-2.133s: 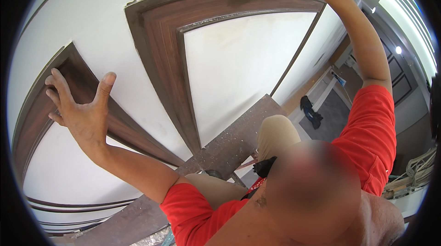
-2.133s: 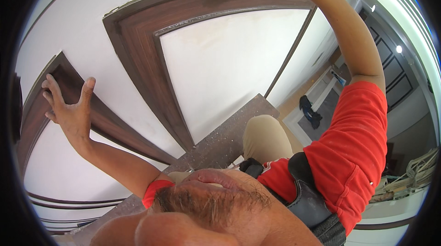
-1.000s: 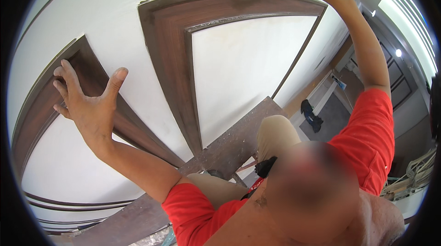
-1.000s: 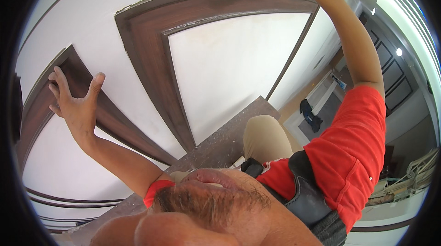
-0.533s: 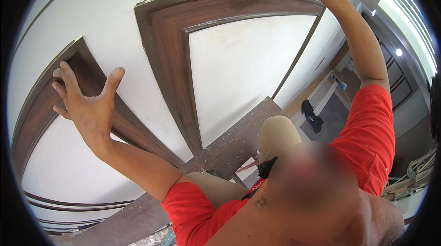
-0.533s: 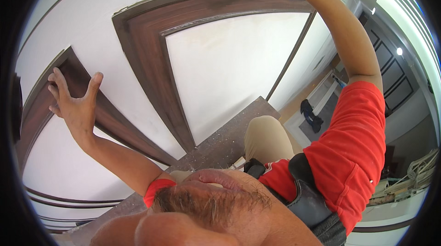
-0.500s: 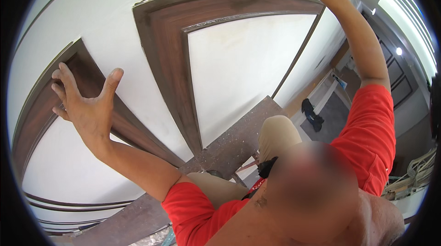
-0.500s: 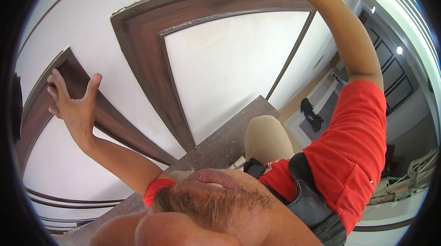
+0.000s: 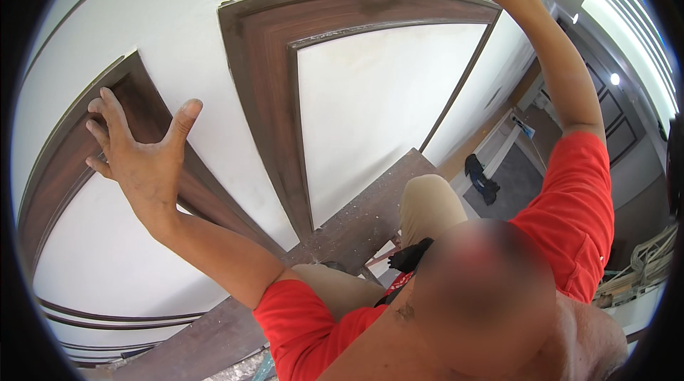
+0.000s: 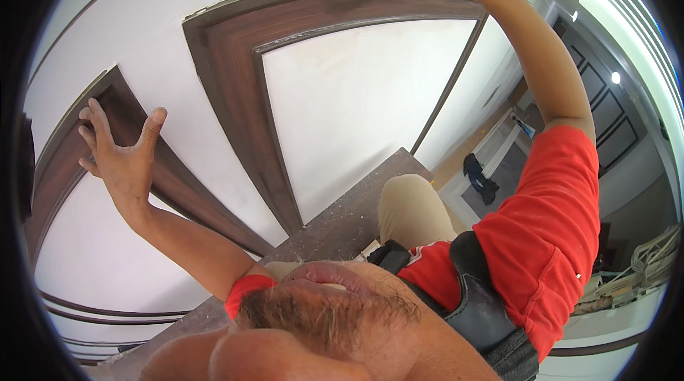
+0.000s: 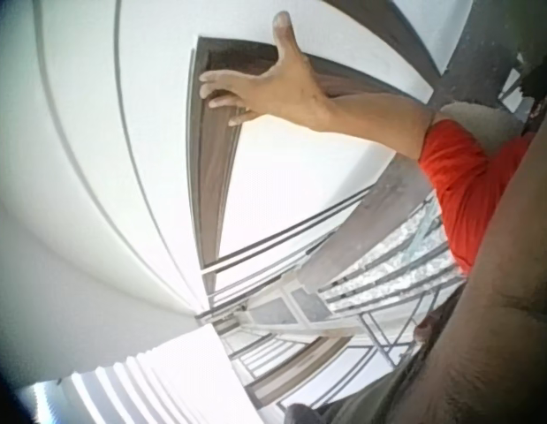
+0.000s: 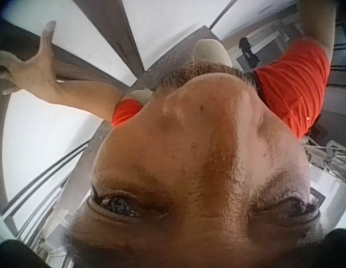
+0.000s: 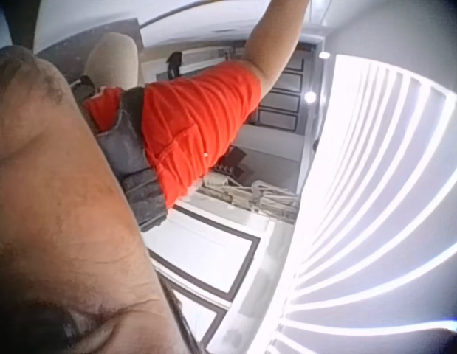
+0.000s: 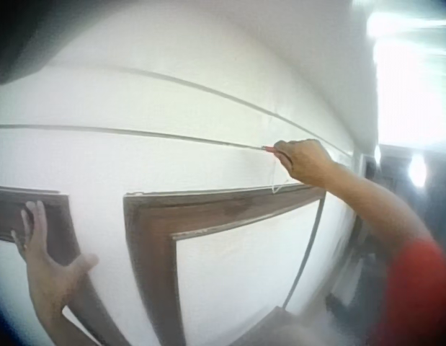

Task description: The person uses a red utility knife to trim the edge of a dark brown wooden ceiling molding. They hold the molding in place with their left hand while carefully cutting along the seam with their right hand.

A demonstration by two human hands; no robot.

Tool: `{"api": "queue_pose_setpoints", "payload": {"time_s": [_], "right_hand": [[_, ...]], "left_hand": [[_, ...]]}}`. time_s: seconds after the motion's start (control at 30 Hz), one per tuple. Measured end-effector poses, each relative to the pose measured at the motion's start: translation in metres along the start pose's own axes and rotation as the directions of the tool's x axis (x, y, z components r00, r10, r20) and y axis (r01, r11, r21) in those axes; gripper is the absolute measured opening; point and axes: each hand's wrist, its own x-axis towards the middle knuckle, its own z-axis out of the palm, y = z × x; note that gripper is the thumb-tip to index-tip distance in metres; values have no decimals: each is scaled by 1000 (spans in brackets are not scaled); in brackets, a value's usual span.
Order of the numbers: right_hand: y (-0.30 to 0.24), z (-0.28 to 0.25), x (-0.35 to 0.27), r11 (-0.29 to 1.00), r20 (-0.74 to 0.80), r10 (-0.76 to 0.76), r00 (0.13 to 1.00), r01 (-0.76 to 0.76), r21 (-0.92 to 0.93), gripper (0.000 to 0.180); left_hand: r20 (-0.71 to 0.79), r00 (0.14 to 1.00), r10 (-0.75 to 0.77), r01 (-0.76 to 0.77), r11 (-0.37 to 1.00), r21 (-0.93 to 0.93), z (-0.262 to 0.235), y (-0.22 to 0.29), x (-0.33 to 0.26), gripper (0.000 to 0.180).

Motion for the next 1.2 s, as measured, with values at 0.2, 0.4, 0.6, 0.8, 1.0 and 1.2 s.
{"api": "queue_pose_setpoints", "payload": {"time_s": [0.2,0.4,0.6,0.8,1.0,1.2], "right_hand": [[-5,2,10,999,39,13,999,-14,39,35],[0,15,4,999,41,31,999,-30,-24,34],[5,24,-17,985,36,172,985,-171,-25,32],[-2,14,-7,999,-85,38,996,-36,32,32],[10,13,7,999,-19,-53,998,53,-3,31],[7,-5,13,993,140,-10,990,27,-115,31]], "left_hand": [[-10,1000,-1,1,1000,23,4,0,0,132],[13,1000,-2,1,1000,29,4,-2,0,131],[27,1000,-7,6,1000,26,3,0,-1,127],[3,1000,-6,6,1000,-3,4,-1,-1,133],[2,1000,-8,8,1000,-2,7,-3,0,133],[37,999,-17,17,1000,-2,2,-4,1,134]]}}
